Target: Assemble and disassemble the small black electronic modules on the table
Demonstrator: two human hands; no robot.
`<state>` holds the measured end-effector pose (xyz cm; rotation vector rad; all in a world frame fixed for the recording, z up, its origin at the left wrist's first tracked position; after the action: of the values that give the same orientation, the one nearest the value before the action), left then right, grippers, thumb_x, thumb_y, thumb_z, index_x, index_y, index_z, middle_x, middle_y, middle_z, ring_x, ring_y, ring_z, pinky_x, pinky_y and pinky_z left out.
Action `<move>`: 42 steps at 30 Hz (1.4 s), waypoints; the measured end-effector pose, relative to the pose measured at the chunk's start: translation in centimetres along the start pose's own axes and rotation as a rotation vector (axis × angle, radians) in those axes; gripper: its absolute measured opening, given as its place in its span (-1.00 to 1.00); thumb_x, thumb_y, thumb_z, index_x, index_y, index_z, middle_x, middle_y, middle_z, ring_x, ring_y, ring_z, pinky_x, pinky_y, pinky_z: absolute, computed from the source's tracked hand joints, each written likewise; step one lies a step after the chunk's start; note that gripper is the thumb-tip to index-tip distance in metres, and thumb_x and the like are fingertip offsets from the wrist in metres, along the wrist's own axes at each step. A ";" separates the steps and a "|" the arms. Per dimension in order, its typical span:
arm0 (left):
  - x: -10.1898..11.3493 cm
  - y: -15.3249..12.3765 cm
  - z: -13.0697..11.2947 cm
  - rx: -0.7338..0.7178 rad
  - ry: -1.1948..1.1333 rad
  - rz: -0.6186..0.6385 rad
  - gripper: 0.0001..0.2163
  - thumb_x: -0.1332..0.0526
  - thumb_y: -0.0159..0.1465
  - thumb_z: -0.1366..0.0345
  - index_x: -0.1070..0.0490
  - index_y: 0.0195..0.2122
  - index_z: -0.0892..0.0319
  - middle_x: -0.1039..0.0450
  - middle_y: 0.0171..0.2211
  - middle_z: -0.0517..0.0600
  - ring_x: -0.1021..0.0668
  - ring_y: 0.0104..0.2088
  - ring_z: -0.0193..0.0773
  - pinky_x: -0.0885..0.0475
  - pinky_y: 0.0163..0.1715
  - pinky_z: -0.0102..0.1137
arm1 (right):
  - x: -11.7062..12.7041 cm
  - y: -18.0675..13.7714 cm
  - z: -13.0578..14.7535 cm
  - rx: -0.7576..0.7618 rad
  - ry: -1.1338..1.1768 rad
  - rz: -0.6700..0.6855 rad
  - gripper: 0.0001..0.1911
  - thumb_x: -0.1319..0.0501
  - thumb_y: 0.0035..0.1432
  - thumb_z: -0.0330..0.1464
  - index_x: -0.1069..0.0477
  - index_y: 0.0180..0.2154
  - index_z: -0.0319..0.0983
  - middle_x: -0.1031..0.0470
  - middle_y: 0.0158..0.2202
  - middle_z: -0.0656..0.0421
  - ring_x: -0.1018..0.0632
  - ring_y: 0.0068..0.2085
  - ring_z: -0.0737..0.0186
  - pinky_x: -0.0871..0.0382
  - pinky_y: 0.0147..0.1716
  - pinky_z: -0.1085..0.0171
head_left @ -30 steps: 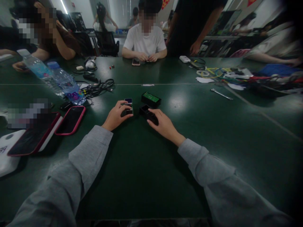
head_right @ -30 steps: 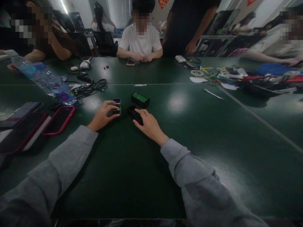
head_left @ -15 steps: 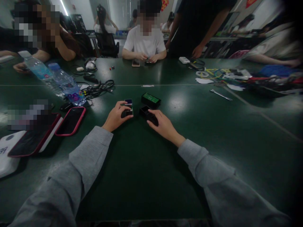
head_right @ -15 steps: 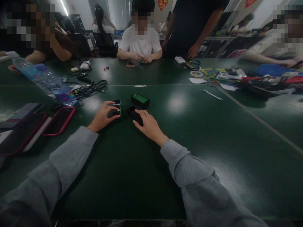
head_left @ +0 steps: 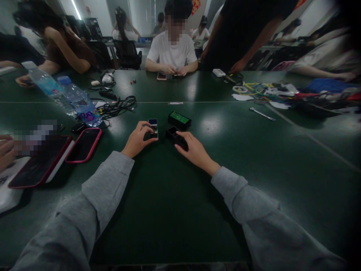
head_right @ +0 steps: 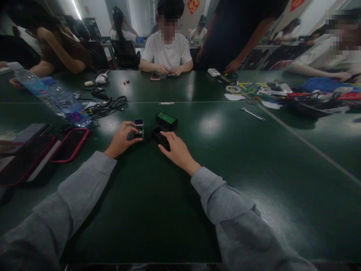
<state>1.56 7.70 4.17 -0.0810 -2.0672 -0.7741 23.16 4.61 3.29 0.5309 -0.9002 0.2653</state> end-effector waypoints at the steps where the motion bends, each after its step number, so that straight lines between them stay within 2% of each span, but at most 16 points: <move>1: 0.0 0.0 0.0 -0.006 -0.003 -0.008 -0.70 -0.35 0.21 0.12 -0.36 -0.13 0.11 -0.25 0.07 0.06 -0.49 0.04 -0.05 -0.51 0.02 -0.03 | 0.0 0.0 0.0 0.001 0.002 -0.002 -0.42 -0.16 0.32 -0.16 -0.13 0.29 -0.12 -0.29 0.19 0.01 -0.45 0.10 -0.07 -0.48 -0.01 -0.11; 9: 0.1 0.0 -0.1 -0.017 0.009 -0.022 -0.70 -0.37 0.20 0.11 -0.36 -0.15 0.12 -0.27 0.05 0.06 -0.47 0.06 -0.04 -0.51 0.03 -0.02 | 0.1 0.0 0.1 -0.002 0.004 0.001 -0.42 -0.16 0.31 -0.16 -0.13 0.29 -0.11 -0.29 0.19 0.01 -0.45 0.11 -0.08 -0.47 0.01 -0.13; 15: 0.4 0.0 -0.4 -0.023 -0.009 -0.037 -0.67 -0.37 0.21 0.16 -0.34 -0.08 0.12 -0.25 0.07 0.07 -0.50 0.02 -0.09 -0.53 0.00 -0.10 | 0.2 0.1 0.4 0.000 -0.003 -0.003 -0.43 -0.17 0.31 -0.18 -0.15 0.28 -0.15 -0.30 0.18 -0.01 -0.46 0.09 -0.07 -0.48 0.00 -0.10; 21: 0.3 -0.1 -0.4 -0.008 -0.007 -0.024 -0.68 -0.37 0.21 0.15 -0.33 -0.12 0.12 -0.24 0.08 0.07 -0.52 -0.06 -0.13 -0.55 -0.05 -0.08 | 0.2 0.0 0.3 0.008 0.006 -0.005 -0.43 -0.16 0.31 -0.17 -0.14 0.29 -0.11 -0.29 0.18 0.02 -0.45 0.10 -0.06 -0.47 0.02 -0.11; 28: 0.3 0.0 -0.3 -0.015 0.002 -0.027 -0.69 -0.37 0.20 0.13 -0.33 -0.14 0.11 -0.26 0.06 0.06 -0.50 0.01 -0.08 -0.53 -0.01 -0.07 | 0.2 0.0 0.4 0.000 0.009 0.002 -0.43 -0.14 0.32 -0.17 -0.14 0.29 -0.11 -0.29 0.19 0.01 -0.45 0.11 -0.08 -0.48 0.00 -0.10; 42: 0.2 0.0 -0.4 -0.039 -0.002 -0.037 -0.68 -0.38 0.20 0.17 -0.31 -0.13 0.11 -0.27 0.04 0.05 -0.51 -0.01 -0.12 -0.54 -0.02 -0.11 | 0.1 0.1 0.3 0.020 0.001 -0.018 -0.44 -0.17 0.31 -0.19 -0.14 0.28 -0.11 -0.30 0.18 0.02 -0.45 0.11 -0.06 -0.47 0.02 -0.12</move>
<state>1.74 7.42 4.52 -0.0657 -2.0605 -0.8376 22.96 4.52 3.58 0.5570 -0.8920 0.2579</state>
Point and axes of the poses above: each hand's wrist, its own y-axis towards the middle knuckle, its own x-axis out of the back of the hand, z = x × y, the point moved 9 cm from there along y, towards the middle knuckle
